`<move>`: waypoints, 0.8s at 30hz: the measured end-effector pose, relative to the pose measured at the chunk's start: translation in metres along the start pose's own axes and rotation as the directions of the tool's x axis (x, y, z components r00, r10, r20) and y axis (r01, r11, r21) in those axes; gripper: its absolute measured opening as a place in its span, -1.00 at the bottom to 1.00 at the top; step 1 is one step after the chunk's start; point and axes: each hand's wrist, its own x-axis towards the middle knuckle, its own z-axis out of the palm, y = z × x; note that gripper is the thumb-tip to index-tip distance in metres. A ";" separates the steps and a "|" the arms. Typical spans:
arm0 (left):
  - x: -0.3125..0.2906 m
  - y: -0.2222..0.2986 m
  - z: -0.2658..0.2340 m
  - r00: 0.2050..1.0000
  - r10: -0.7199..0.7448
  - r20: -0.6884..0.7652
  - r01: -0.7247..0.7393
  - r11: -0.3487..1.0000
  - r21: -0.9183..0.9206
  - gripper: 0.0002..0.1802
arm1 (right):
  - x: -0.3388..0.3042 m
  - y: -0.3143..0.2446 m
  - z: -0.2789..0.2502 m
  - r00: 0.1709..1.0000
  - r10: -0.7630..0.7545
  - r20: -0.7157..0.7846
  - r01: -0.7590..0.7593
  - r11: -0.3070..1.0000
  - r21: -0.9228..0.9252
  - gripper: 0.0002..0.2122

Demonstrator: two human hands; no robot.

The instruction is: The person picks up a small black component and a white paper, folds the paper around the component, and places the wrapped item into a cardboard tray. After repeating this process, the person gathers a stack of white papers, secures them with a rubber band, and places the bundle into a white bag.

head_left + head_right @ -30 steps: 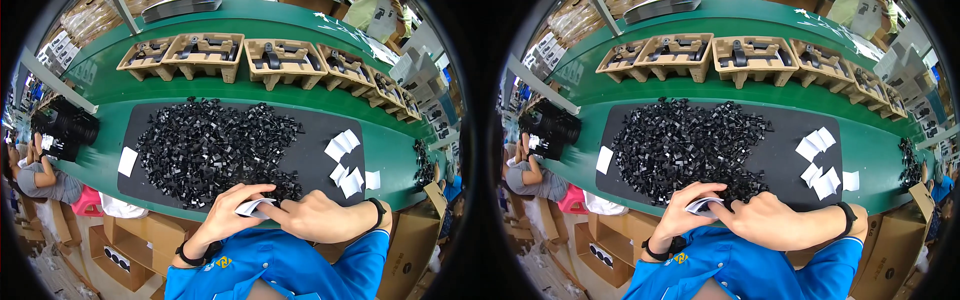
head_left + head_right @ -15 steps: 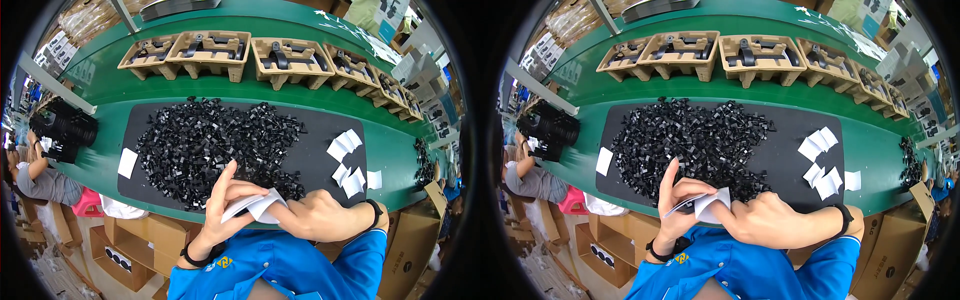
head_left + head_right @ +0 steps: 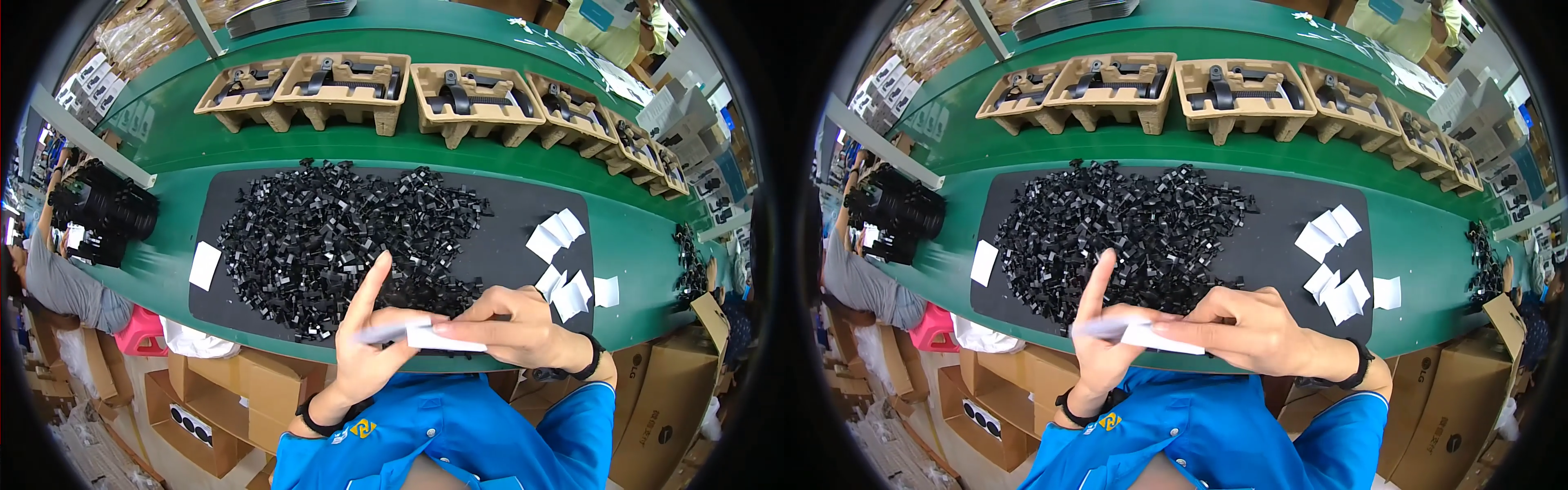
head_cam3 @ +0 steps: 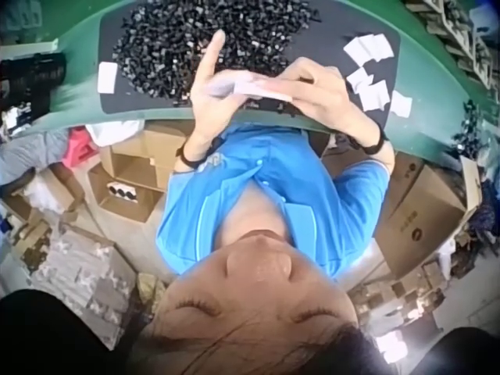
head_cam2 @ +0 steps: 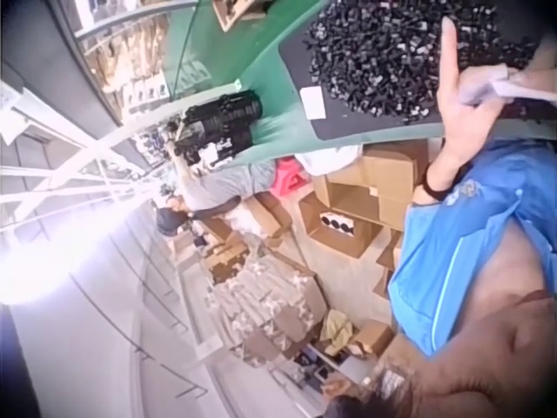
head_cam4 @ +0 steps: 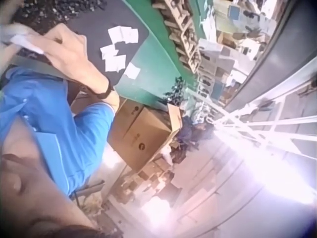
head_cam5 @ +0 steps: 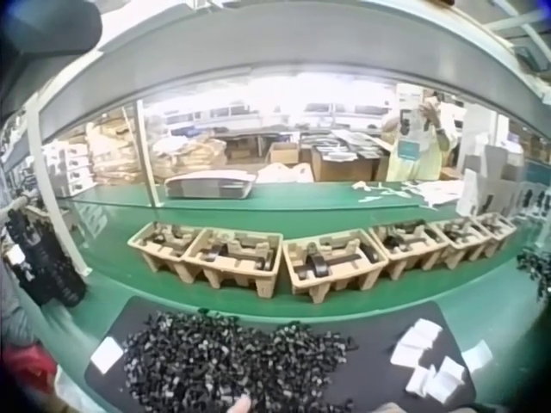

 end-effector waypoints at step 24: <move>0.027 0.006 -0.001 0.941 -0.335 -0.044 0.334 0.942 -0.037 0.07 | 0.014 0.013 -0.030 0.782 0.494 0.381 -0.593 0.778 0.209 -0.77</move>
